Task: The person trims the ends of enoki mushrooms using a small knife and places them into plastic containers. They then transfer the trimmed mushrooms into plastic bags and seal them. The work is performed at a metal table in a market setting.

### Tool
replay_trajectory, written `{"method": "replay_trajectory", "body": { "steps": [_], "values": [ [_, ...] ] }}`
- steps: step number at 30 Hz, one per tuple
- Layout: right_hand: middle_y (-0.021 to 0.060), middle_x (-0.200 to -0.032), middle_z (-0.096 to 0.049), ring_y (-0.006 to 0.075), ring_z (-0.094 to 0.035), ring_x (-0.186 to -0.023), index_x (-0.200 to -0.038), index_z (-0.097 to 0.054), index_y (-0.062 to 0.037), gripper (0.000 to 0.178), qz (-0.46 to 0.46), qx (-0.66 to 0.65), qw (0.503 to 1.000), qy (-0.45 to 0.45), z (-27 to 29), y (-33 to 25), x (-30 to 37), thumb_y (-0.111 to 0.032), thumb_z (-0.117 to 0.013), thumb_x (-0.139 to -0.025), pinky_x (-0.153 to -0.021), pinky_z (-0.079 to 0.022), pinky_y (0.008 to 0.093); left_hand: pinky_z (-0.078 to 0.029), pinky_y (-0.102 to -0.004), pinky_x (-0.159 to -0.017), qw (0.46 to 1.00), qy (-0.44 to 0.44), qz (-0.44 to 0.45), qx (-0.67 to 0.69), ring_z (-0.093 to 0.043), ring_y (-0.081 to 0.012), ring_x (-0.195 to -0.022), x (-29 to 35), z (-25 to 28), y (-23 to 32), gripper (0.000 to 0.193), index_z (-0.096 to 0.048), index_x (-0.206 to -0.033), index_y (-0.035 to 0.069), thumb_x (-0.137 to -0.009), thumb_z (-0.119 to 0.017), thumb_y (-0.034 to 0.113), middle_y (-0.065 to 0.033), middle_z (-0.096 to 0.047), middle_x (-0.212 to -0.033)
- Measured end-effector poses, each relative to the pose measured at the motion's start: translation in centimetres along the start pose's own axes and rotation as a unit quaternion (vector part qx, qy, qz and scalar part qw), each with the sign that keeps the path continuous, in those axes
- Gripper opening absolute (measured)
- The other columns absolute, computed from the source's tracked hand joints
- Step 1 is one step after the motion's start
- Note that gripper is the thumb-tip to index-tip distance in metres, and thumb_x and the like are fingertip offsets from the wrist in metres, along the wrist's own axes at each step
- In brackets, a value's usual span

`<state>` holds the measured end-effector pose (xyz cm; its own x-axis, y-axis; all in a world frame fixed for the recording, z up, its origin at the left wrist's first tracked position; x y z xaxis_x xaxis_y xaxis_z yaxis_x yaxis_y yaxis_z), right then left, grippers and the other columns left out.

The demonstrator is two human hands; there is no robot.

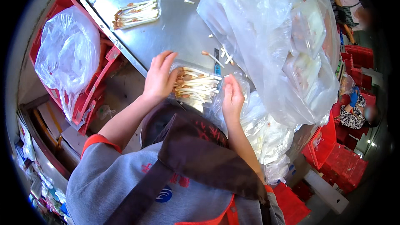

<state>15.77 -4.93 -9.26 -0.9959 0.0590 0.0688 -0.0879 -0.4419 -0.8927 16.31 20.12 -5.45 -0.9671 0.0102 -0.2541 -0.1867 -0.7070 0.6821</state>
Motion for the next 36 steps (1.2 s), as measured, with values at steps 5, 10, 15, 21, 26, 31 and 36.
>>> {"method": "replay_trajectory", "body": {
  "steps": [5,10,15,21,26,31,36],
  "values": [
    [0.009,-0.088,-0.067,0.015,-0.061,-0.074,-0.109,-0.06,0.0022,0.023,-0.076,0.079,0.994,-0.025,-0.1,4.9,0.8,-0.008,-0.054,-0.09,-0.069,-0.05,0.03,-0.047,-0.0385,-0.079,0.963,-0.179,0.152,0.133,-0.055,-0.0368,-0.091,2.2,-3.6,-4.0,0.042,-0.048,-0.124,0.0,-0.083,-0.056,0.009,-0.0205,-0.054,-0.102],
    [0.0132,-0.085,-0.065,0.0232,-0.063,-0.079,-0.103,-0.06,-0.0027,0.02,-0.034,0.101,0.994,-0.019,-1.9,1.7,-0.9,-0.01,-0.059,-0.083,-0.072,-0.051,0.0353,-0.051,-0.0306,-0.069,0.913,-0.155,0.284,0.249,-0.06,-0.0232,-0.091,3.3,-4.0,-8.0,0.039,-0.051,-0.123,-0.003,-0.085,-0.054,0.002,-0.0155,-0.057,-0.115],
    [0.0121,-0.084,-0.064,0.0229,-0.06,-0.067,-0.1,-0.048,-0.0067,0.016,0.08,0.016,0.995,-0.057,0.1,-4.9,-2.1,-0.012,-0.056,-0.087,-0.06,-0.047,0.0363,-0.03,-0.0193,-0.038,0.88,-0.131,0.236,0.392,-0.041,-0.0037,-0.044,-0.6,-0.3,-4.1,0.039,-0.044,-0.129,-0.003,-0.09,-0.045,0.0,-0.0096,-0.064,-0.102],
    [0.0035,-0.08,-0.058,0.0098,-0.05,-0.051,-0.095,-0.04,-0.0103,0.015,-0.096,-0.256,0.941,-0.197,-0.6,-4.1,-0.1,-0.015,-0.054,-0.091,-0.052,-0.041,0.0237,-0.029,-0.0196,-0.037,0.875,-0.172,0.224,0.392,-0.042,-0.0049,-0.043,-2.1,1.9,-0.5,0.037,-0.048,-0.125,-0.005,-0.089,-0.045,0.0,-0.0072,-0.062,-0.086],
    [0.0012,-0.071,-0.056,0.0082,-0.051,-0.054,-0.123,-0.05,-0.0091,0.035,-0.128,-0.327,0.93,-0.111,4.0,-2.0,4.1,-0.013,-0.055,-0.089,-0.046,-0.039,0.0229,-0.033,-0.0211,-0.038,0.857,-0.258,0.197,0.4,-0.048,-0.0067,-0.046,-1.1,-1.5,3.5,0.037,-0.051,-0.12,-0.005,-0.083,-0.049,-0.004,-0.0105,-0.065,-0.093],
    [0.0036,-0.081,-0.061,0.008,-0.053,-0.061,-0.119,-0.058,0.0002,0.036,-0.191,-0.301,0.934,0.004,13.3,1.8,10.3,-0.009,-0.055,-0.084,-0.053,-0.044,0.022,-0.042,-0.0231,-0.045,0.785,-0.366,0.169,0.471,-0.055,-0.0099,-0.052,0.4,-7.1,11.4,0.032,-0.054,-0.118,-0.003,-0.086,-0.053,0.0,-0.0097,-0.065,-0.1],
    [0.0037,-0.074,-0.061,0.0117,-0.053,-0.054,-0.109,-0.063,-0.001,0.032,-0.27,-0.31,0.876,0.253,25.6,7.6,20.2,-0.007,-0.058,-0.078,-0.047,-0.045,0.0254,-0.047,-0.0253,-0.058,0.729,-0.432,0.144,0.511,-0.058,-0.0123,-0.066,1.9,-10.8,16.9,0.029,-0.053,-0.118,-0.001,-0.089,-0.047,-0.001,-0.0107,-0.064,-0.104]
  ]
}}
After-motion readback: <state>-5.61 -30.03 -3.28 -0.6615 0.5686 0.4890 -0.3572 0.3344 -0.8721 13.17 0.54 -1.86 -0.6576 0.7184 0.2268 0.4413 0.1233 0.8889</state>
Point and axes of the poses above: each hand's wrist, its own x-axis away from the middle knuckle, its own z-axis out of the back of the hand, y = z × x, the point moved 10 cm from there along -x, towards the middle knuckle
